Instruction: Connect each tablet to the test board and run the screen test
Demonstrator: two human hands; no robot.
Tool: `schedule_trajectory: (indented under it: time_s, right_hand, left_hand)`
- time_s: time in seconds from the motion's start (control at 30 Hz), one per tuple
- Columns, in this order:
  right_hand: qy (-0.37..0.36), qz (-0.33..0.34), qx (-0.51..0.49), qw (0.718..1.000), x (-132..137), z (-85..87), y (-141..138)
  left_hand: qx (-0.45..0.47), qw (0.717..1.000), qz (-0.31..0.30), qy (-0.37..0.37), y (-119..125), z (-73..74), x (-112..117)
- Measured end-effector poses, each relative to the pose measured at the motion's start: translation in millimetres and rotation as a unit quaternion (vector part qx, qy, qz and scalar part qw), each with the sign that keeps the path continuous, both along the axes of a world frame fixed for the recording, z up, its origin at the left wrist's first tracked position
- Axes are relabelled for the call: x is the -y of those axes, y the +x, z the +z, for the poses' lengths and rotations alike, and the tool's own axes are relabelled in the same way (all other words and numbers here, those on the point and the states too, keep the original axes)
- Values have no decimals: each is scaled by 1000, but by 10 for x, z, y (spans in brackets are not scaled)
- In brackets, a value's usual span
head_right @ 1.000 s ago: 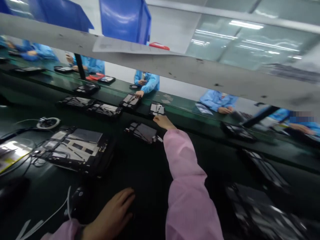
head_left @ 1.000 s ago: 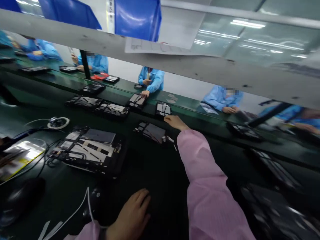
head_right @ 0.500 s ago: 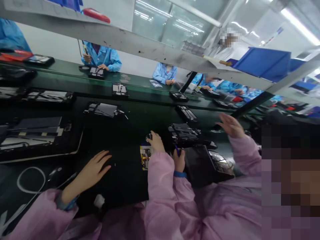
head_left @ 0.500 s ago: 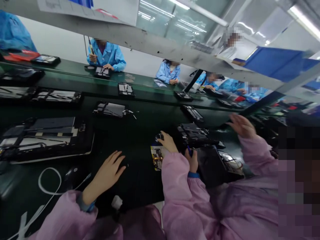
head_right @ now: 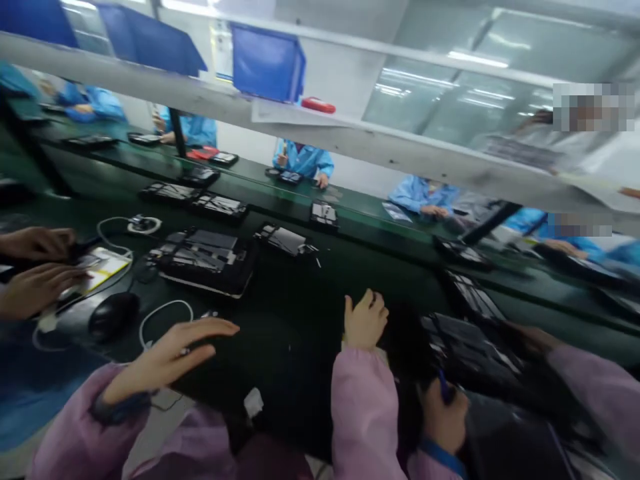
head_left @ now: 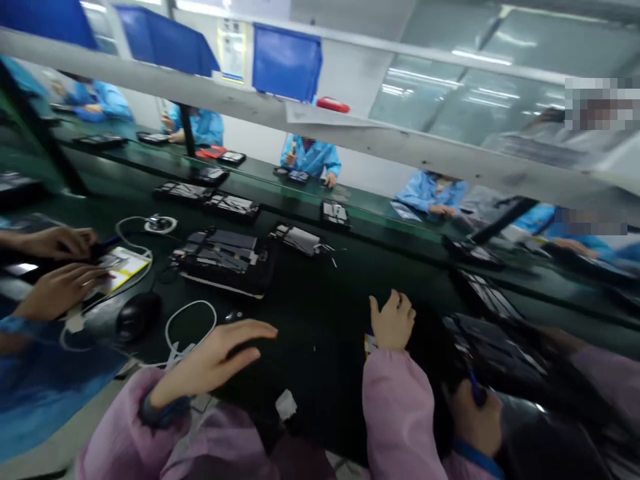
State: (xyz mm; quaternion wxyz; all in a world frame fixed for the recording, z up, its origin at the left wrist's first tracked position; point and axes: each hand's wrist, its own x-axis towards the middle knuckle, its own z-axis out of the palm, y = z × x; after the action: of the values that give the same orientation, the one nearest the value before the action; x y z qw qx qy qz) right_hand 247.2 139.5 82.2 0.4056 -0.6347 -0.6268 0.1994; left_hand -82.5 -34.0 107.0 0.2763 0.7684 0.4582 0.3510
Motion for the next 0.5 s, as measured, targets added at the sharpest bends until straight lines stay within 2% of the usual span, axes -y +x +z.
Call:
schedule_trajectory:
  time_s: [0.07,0.1,0.17,0.2,0.23,0.33,0.5]
  right_hand:
    - [-45,75,-48,995,-181,-12,-603]
    - [-78,123,-69,987,-237,-40,-908]
    - [-150,194,-106,964,-299,-132,-1468]
    - [-179,212,-124,953,-316,-185,-1702]
    - [-200,219,-140,945,-330,-236,-1893]
    - [-219,219,-189,932,-371,-333,-2192]
    - [-231,218,-301,899,-382,-341,-2106]
  left_hand:
    - [27,985,165,36,-362,-118,-115]
    - [30,961,267,68,-552,-211,-226]
    - [3,881,460,114,-921,-412,-499]
    - [-8,845,525,102,-1085,-502,-636]
    - [-14,828,556,71,-1226,-575,-758]
    - [-12,818,574,29,-1478,-684,-980]
    - [-17,821,570,27,-1450,-687,-1000]
